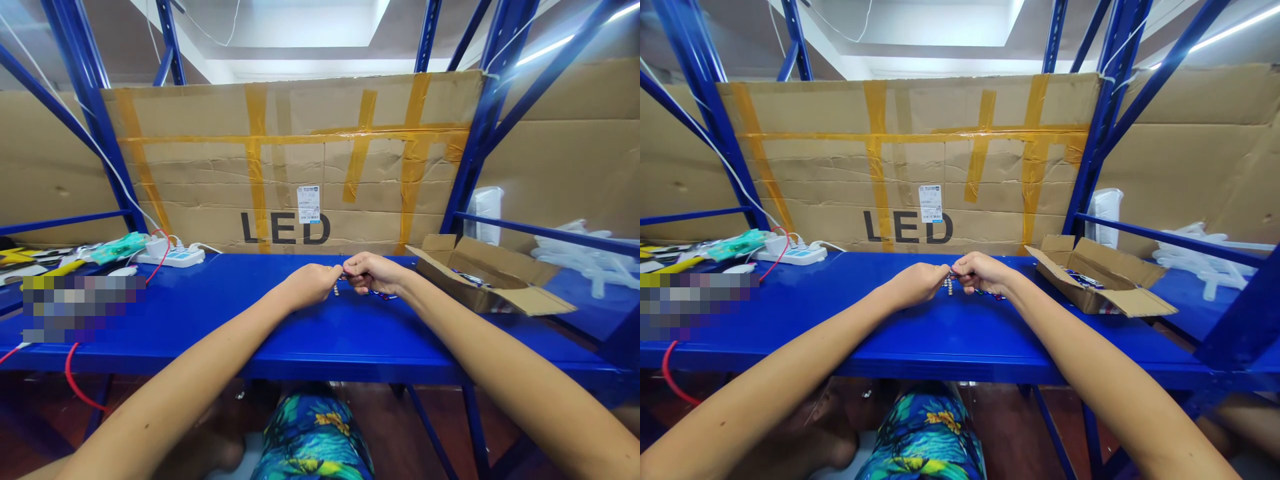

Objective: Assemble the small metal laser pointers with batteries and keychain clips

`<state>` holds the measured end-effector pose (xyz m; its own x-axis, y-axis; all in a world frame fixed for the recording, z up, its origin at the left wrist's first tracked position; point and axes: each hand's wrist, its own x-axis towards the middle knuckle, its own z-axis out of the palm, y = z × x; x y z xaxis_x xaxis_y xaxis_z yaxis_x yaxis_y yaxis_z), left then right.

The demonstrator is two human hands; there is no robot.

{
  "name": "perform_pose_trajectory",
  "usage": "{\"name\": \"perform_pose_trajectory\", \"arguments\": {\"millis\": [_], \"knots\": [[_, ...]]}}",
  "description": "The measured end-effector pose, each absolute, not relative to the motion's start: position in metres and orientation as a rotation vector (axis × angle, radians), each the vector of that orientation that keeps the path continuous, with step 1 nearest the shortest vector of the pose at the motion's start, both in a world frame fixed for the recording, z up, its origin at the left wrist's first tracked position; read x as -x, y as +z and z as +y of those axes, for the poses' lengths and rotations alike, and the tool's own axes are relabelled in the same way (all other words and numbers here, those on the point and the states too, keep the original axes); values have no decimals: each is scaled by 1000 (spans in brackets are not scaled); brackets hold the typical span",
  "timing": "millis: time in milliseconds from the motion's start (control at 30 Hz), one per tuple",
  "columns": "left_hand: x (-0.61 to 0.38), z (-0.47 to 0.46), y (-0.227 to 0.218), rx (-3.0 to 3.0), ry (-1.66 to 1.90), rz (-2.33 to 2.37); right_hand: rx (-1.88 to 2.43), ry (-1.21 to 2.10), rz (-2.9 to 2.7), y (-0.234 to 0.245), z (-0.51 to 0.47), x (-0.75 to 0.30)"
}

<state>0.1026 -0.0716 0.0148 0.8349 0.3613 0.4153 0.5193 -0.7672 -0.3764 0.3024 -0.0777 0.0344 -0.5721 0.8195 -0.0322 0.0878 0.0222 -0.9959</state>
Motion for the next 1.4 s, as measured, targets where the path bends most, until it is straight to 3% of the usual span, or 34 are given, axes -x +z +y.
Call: {"name": "perform_pose_trajectory", "arguments": {"millis": [100, 300, 400, 800, 1033, 1400], "knots": [[-103, -74, 15, 2634, -584, -716, 977, 1363, -1896, 36, -78, -304], [-105, -74, 18, 2817, -1038, -867, 960, 390, -2257, 39, -81, -304], [-106, -75, 22, 2912, -1193, -973, 861, 53, -2297, 37, -81, -306], [-102, -75, 19, 3235, -1370, -1011, 714, -537, -2460, 36, -79, -308], [-104, -81, 20, 3123, -1377, -1008, 697, -427, -2410, 27, -76, -308], [-103, -82, 16, 2868, -1083, -785, 895, 186, -2297, 38, -88, -300]]}}
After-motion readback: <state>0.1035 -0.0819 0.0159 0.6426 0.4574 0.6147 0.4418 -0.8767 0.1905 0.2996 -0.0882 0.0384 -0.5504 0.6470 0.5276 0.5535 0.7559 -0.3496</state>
